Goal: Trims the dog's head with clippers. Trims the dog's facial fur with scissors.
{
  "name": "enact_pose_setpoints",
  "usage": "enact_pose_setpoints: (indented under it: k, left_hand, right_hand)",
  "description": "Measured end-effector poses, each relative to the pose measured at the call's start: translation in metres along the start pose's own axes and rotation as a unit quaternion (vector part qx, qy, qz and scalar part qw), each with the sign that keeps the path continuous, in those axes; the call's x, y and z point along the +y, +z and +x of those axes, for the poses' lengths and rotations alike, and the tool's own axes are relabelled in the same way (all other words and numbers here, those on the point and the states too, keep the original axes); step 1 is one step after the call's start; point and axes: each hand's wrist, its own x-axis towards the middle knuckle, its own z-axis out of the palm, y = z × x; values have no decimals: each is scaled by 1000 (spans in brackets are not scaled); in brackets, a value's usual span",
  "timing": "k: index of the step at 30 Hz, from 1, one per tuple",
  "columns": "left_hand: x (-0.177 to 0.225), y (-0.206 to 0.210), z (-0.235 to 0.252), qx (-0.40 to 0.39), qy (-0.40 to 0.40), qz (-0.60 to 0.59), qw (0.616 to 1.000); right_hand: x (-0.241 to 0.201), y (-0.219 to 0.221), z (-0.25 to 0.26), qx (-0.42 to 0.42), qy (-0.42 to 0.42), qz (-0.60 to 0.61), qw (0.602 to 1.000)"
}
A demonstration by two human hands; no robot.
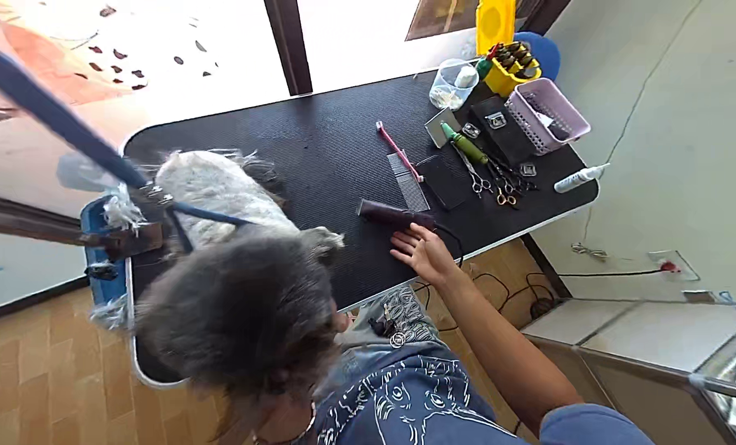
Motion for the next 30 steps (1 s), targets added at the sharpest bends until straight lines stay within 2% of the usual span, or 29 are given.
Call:
enact_pose_setpoints:
  k: [2, 3, 5, 7, 9, 11, 13, 16, 18, 20, 23, 24, 27, 30]
  left_hand:
    - [6, -2, 16, -107, -57, -70, 990]
    - [7, -1, 22, -125, -69, -82, 986]
    - [10, 5, 27, -122, -73, -70, 987]
    - [10, 6, 27, -125, -79, -65, 987]
    - [12, 2, 28, -135, -79, -83, 984]
    - [14, -1, 30, -144, -78, -97, 982]
    - [19, 5, 31, -149, -75, -94, 982]
    - [27, 19, 34, -138, -28, -95, 985]
    - [32, 27, 40, -106, 12, -93, 990]
    - [36, 31, 48, -90, 32, -95, 991]
    - [38, 30, 51, -70, 41, -117, 990]
    - [36, 30, 51, -61, 43, -116, 990]
    - [33, 31, 47, -28, 36, -143, 989]
    - [34, 32, 43, 6, 26, -177, 984]
  right_hand:
    - [-4, -19, -5, -44, 7, -64, 997]
    - [-10, -28, -7, -63, -17, -110, 992]
    - [-32, -52, -9, -56, -125, -217, 967]
    - [-66, -83, 0, 34, -244, -342, 907]
    - [-107, -118, 31, 166, -326, -450, 815]
    - [-147, -143, 56, 258, -327, -549, 724]
    - [-180, -157, 71, 301, -290, -628, 657]
    - [-208, -173, 92, 256, -216, -731, 595]
    - [-222, -173, 106, 206, -188, -767, 578]
    - [-236, -177, 127, 168, -146, -772, 595]
    - [-240, -166, 134, 166, -100, -759, 622]
    - [-237, -160, 131, 181, -99, -758, 619]
    - [-227, -153, 127, 231, -112, -782, 568]
    - [-225, -159, 119, 223, -126, -784, 566]
